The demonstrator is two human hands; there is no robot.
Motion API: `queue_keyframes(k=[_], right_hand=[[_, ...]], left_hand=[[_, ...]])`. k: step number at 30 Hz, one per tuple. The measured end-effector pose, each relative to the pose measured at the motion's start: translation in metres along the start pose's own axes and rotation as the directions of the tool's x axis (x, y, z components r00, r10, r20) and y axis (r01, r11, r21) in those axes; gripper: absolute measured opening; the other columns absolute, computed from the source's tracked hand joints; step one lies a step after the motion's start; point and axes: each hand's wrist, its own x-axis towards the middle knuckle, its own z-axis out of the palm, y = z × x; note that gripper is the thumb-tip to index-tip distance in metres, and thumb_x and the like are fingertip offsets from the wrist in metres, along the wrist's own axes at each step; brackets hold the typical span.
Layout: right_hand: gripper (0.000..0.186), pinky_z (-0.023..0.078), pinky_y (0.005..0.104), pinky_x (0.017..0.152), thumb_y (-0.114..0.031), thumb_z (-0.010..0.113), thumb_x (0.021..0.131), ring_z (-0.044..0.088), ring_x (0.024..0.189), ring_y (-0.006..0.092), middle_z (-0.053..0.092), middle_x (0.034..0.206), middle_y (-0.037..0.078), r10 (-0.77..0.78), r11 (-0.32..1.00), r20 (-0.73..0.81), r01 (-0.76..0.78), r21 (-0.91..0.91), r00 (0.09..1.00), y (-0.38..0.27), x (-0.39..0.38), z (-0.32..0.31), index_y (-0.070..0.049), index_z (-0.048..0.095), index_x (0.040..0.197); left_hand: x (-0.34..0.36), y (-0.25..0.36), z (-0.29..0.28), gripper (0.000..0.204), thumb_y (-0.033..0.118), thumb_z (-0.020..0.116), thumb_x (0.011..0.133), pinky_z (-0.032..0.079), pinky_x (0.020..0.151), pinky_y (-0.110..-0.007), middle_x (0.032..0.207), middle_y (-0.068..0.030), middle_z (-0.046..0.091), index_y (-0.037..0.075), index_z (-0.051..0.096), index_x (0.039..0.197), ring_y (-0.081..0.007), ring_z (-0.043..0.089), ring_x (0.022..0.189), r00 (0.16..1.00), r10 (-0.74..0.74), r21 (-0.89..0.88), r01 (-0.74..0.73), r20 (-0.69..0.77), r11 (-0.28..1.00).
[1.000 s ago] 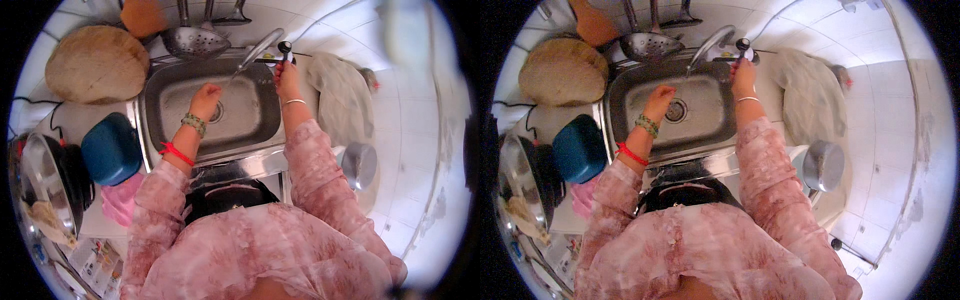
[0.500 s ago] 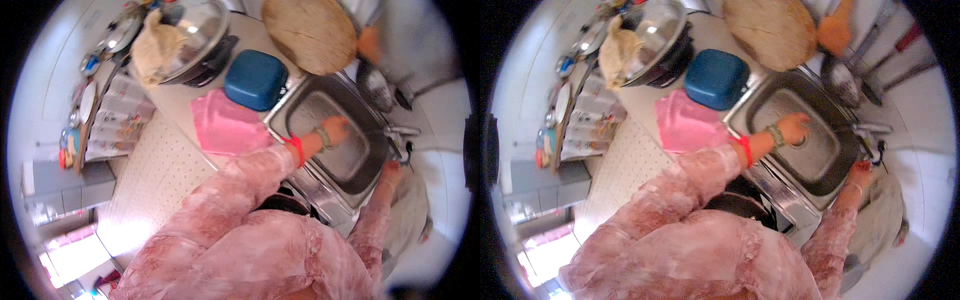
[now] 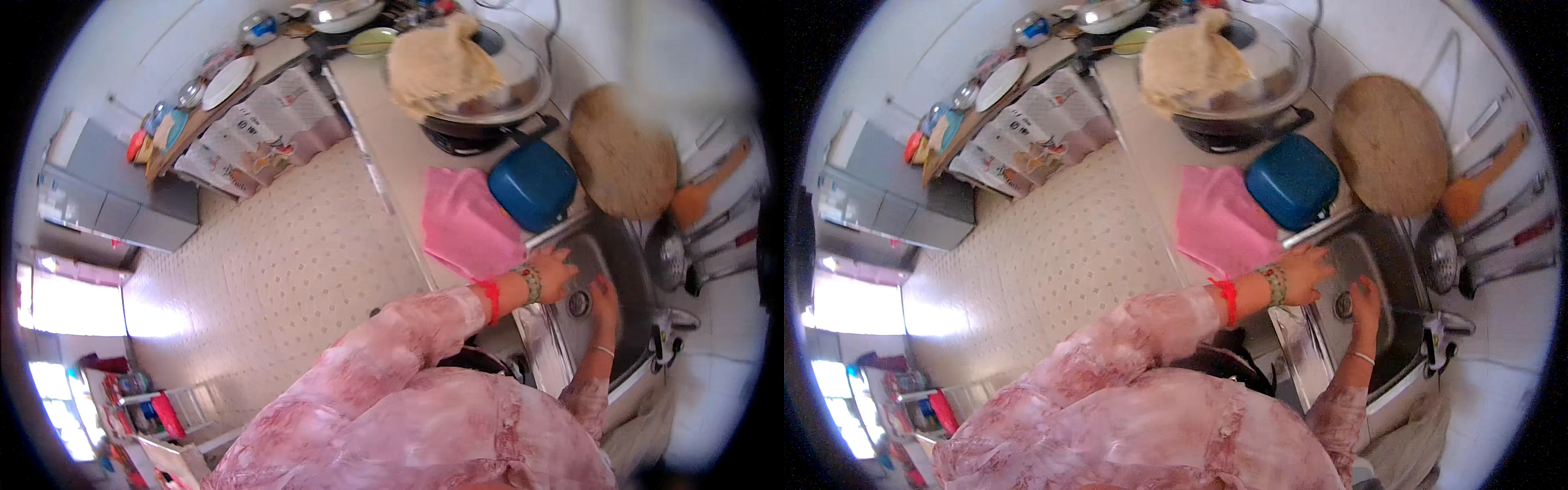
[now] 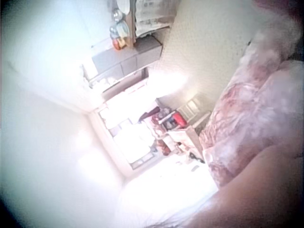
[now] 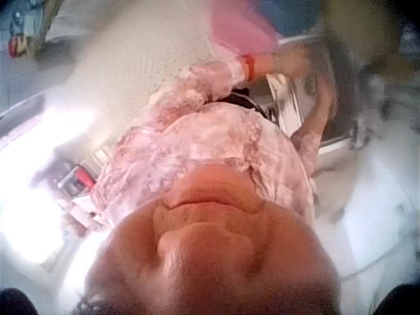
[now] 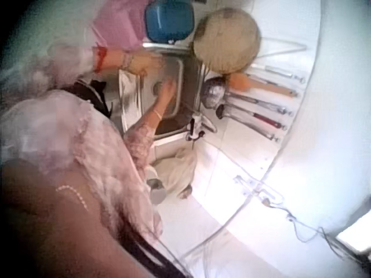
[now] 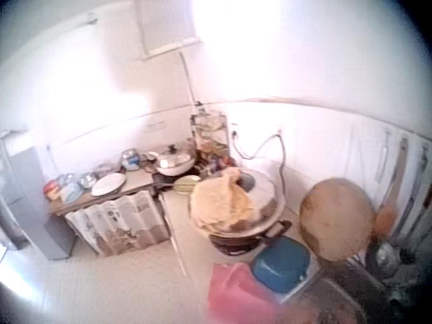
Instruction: The person sorts small brown root vegetables into a plastic bag on a table outdoors. They then move indoors to a kitchen, open a refrigerator, and place the bag inside. After washing their hands, they return to the outdoor area, pick up a tray of ginger, and carry it into a bedroom, placing it on a bed.
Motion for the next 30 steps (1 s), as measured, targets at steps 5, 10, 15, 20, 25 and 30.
queue_keyframes(k=[5,10,15,20,25,30], right_hand=[[0.038,0.042,0.0312,0.08,-0.026,0.058,0.084,0.053,0.099,0.0195,0.053,0.112,0.005,-0.216,0.925,0.267,0.109,0.364,0.939,-0.102,-0.067,0.139,-0.006,0.05,0.115],[0.032,0.044,0.0329,0.082,-0.021,0.054,0.087,0.053,0.099,0.0194,0.053,0.112,0.006,-0.249,0.838,0.632,-0.164,0.521,0.734,-0.16,-0.12,0.31,-0.006,0.05,0.114],[0.029,0.045,0.0323,0.082,-0.02,0.053,0.087,0.054,0.1,0.0203,0.055,0.109,0.006,-0.266,0.863,0.786,-0.226,0.452,0.557,-0.216,-0.183,0.468,-0.005,0.051,0.111],[0.026,0.046,0.0321,0.081,-0.021,0.053,0.087,0.054,0.099,0.0192,0.055,0.109,0.005,-0.221,0.928,0.912,-0.214,0.306,0.344,-0.25,-0.226,0.594,-0.006,0.053,0.108],[0.026,0.046,0.0321,0.081,-0.02,0.053,0.086,0.054,0.099,0.0191,0.056,0.108,0.006,-0.161,0.934,0.985,-0.313,0.174,0.066,-0.276,-0.272,0.71,-0.006,0.053,0.107],[0.028,0.041,0.0296,0.083,-0.019,0.054,0.085,0.05,0.102,0.0174,0.053,0.113,0.006,-0.102,0.987,0.994,0.118,0.106,-0.038,-0.289,-0.303,0.824,-0.005,0.052,0.11]], left_hand=[[-0.103,-0.092,-0.046,0.048,0.024,0.061,0.074,0.036,0.094,-0.04,0.12,-0.0213,0.046,0.007,0.049,0.118,-0.0374,0.043,0.112,0.963,0.008,-0.327,-0.099,-0.269,0.94],[-0.28,-0.162,-0.126,0.047,0.023,0.06,0.078,0.041,0.089,-0.035,0.116,-0.0137,0.052,0.004,0.047,0.119,-0.0289,0.051,0.103,0.79,-0.5,-0.513,0.283,-0.355,0.81],[-0.455,-0.217,-0.162,0.041,0.018,0.056,0.082,0.044,0.082,-0.029,0.115,-0.0093,0.054,0.004,0.047,0.12,-0.0159,0.053,0.097,0.434,-0.803,-0.857,0.122,-0.407,0.501],[-0.567,-0.231,-0.185,0.036,0.015,0.056,0.081,0.044,0.077,-0.027,0.11,-0.0066,0.057,0.005,0.051,0.115,-0.0127,0.053,0.093,0.101,-0.919,-0.924,-0.059,-0.382,0.377],[-0.646,-0.247,-0.187,0.032,0.017,0.056,0.081,0.044,0.076,-0.027,0.107,-0.0037,0.058,0.007,0.053,0.112,-0.0117,0.053,0.09,-0.114,-0.951,-0.929,-0.209,-0.288,0.306],[-0.706,-0.284,-0.197,0.033,0.02,0.057,0.082,0.044,0.081,-0.03,0.108,-0.0035,0.058,0.007,0.053,0.113,-0.0137,0.053,0.098,-0.299,-0.845,-0.883,-0.015,-0.443,0.469]])
